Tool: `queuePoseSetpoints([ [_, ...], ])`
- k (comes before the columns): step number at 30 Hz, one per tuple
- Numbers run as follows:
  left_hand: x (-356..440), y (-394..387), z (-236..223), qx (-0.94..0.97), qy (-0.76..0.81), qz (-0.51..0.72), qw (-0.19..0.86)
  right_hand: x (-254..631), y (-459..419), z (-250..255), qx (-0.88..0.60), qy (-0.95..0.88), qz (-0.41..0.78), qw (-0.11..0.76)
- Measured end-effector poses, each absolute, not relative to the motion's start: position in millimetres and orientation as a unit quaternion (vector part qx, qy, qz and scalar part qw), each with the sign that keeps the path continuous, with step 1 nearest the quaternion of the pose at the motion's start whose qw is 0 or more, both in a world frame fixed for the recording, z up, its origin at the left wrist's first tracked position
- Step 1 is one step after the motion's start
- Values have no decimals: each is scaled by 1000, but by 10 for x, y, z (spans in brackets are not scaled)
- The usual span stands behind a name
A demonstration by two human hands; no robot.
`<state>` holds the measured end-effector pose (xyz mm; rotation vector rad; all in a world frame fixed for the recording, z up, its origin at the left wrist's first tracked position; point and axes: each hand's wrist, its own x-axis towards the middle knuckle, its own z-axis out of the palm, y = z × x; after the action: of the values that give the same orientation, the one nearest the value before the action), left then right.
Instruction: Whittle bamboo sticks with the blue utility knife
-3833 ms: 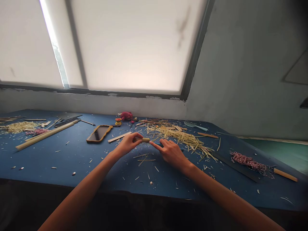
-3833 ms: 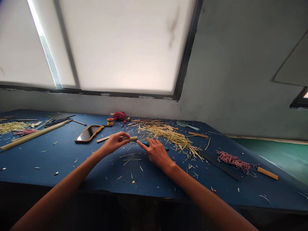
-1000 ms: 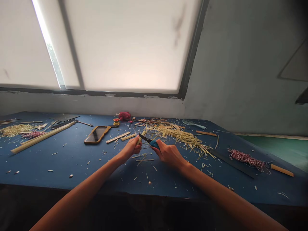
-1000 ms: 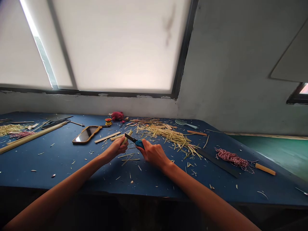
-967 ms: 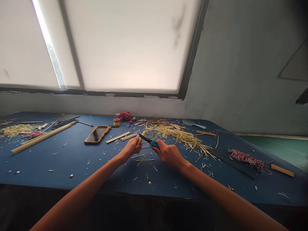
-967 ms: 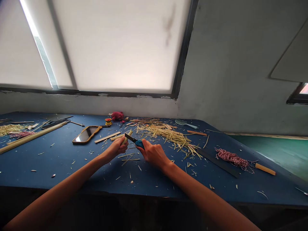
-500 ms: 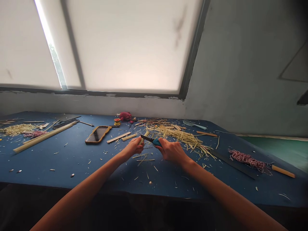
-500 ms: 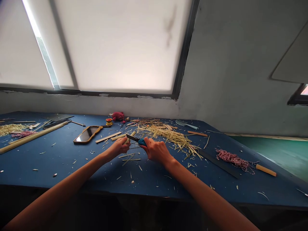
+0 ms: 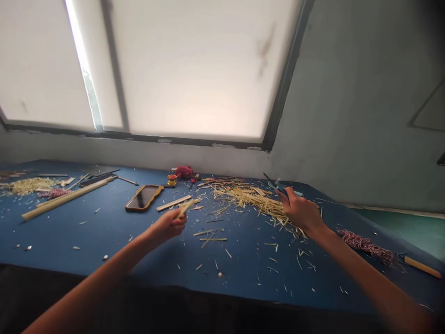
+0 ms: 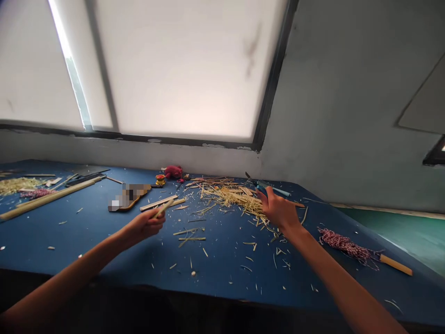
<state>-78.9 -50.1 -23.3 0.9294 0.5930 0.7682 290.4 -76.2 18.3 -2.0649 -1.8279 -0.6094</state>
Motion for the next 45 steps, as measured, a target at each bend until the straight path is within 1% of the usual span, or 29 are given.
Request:
queuePoseSetpoints([
  [2, -855, -538, -197, 406, 280, 369, 788, 2889, -874, 296, -704, -653, -209, 187],
  [5, -765, -587, -93, 385, 238, 359, 816, 2577, -1029, 400, -658, -695, -185, 222],
  [9, -536, -622, 72, 348, 209, 343, 847, 2132, -1124, 390, -590, -748, -165, 255],
  [14, -272, -530, 146, 327, 192, 305, 874, 1881, -1127, 197, -512, -811, -157, 235],
  [19, -81, -415, 96, 327, 198, 268, 884, 1870, -1011, -8, -504, -817, -194, 202],
  [24, -75, -392, -2, 331, 200, 227, 894, 1976, -894, -111, -499, -810, -247, 185],
  [28, -76, -357, -38, 302, 211, 229, 901, 2018, -829, -122, -503, -803, -269, 174],
  [34, -52, -280, -54, 250, 212, 247, 912, 1991, -653, -100, -518, -804, -256, 136],
  [36, -105, -289, -106, 240, 216, 247, 914, 2099, -550, -36, -559, -786, -234, 127],
  [40, -273, -329, -260, 258, 226, 225, 912, 2557, -399, 197, -747, -633, -165, 118],
  [43, -305, -338, -306, 241, 223, 262, 908, 2744, -452, 341, -744, -627, -182, 140],
  [45, -272, -343, -292, 238, 205, 276, 909, 2666, -556, 389, -722, -647, -187, 158],
])
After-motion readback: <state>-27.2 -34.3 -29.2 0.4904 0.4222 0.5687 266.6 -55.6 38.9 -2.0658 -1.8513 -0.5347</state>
